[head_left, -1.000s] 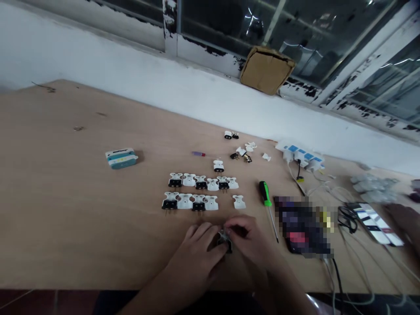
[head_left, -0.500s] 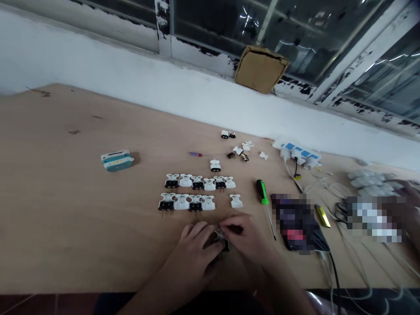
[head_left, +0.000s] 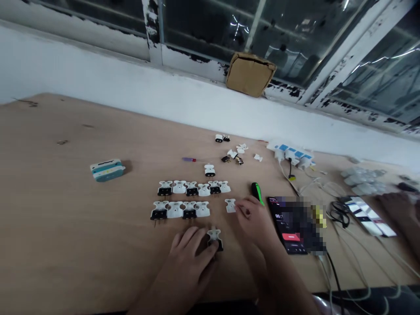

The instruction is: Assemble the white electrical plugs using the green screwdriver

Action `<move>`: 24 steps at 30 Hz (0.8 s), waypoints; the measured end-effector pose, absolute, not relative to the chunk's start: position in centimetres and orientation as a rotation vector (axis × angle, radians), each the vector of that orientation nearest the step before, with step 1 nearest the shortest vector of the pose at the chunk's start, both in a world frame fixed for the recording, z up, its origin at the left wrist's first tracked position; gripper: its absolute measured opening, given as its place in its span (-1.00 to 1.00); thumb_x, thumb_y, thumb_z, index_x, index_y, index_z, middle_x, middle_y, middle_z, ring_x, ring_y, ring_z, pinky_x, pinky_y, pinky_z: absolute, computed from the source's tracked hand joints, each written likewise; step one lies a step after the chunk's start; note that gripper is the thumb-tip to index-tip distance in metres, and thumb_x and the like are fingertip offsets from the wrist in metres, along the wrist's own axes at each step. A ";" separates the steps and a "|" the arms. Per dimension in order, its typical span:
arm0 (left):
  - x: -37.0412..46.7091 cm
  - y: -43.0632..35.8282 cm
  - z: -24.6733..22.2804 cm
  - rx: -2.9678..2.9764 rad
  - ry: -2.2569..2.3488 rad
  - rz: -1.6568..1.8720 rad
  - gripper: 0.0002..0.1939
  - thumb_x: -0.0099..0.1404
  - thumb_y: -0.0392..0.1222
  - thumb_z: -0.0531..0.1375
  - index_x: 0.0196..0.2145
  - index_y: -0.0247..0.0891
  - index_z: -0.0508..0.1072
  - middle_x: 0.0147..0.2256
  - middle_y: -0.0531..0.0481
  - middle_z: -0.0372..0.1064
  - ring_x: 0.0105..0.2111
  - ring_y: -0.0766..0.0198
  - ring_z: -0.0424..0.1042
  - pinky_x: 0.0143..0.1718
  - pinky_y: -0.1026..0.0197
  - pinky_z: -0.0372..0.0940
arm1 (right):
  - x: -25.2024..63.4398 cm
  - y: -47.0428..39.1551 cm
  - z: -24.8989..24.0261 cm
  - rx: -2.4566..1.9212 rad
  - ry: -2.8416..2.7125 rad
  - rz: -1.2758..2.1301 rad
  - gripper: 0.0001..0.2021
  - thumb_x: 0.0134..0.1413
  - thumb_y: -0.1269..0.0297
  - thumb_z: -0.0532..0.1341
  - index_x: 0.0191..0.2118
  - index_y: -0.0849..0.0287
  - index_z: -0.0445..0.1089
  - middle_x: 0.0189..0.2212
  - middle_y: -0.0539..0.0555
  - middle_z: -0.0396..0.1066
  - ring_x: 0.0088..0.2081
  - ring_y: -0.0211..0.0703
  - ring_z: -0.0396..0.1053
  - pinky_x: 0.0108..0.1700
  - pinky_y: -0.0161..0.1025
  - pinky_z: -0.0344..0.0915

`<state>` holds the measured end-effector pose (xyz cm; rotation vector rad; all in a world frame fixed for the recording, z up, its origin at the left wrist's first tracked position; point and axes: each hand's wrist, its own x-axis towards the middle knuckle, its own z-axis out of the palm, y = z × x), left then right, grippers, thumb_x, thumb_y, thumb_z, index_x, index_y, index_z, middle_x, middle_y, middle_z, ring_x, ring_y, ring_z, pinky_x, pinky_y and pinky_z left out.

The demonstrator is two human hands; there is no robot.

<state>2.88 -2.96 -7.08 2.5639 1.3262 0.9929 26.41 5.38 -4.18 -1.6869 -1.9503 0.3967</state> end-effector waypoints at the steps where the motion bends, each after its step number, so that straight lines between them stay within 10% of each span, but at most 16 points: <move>1: 2.9 -2.9 -7.1 2.568 1.336 0.996 -0.78 0.46 -0.24 0.21 0.02 -0.08 0.55 0.05 -0.10 0.49 0.05 -0.01 0.38 -0.01 -0.02 0.25 | 26.4 5.6 -4.2 -1.681 -1.975 0.376 -0.77 0.30 0.33 0.17 -0.22 0.12 0.61 -0.19 0.14 0.54 -0.18 -0.02 0.47 -0.09 -0.11 0.40; 11: 2.8 -2.9 -7.4 2.602 1.337 1.003 -0.77 0.43 -0.23 0.23 0.01 -0.08 0.55 0.03 -0.11 0.49 0.04 -0.02 0.39 -0.04 -0.03 0.25 | 25.0 6.0 -4.9 -1.685 -2.005 0.360 -0.78 0.32 0.20 0.22 -0.20 0.17 0.60 -0.16 0.18 0.49 -0.14 -0.01 0.47 -0.02 -0.08 0.38; 24: 3.0 -3.2 -6.9 2.546 1.335 0.905 -0.72 0.41 -0.26 0.24 0.06 -0.12 0.52 0.06 -0.11 0.47 0.08 -0.02 0.36 -0.03 -0.02 0.20 | 25.1 3.3 -4.2 -1.552 -2.227 0.389 -0.81 -0.03 0.52 0.22 -0.30 0.12 0.48 -0.21 0.09 0.46 -0.14 -0.02 0.43 -0.06 -0.12 0.35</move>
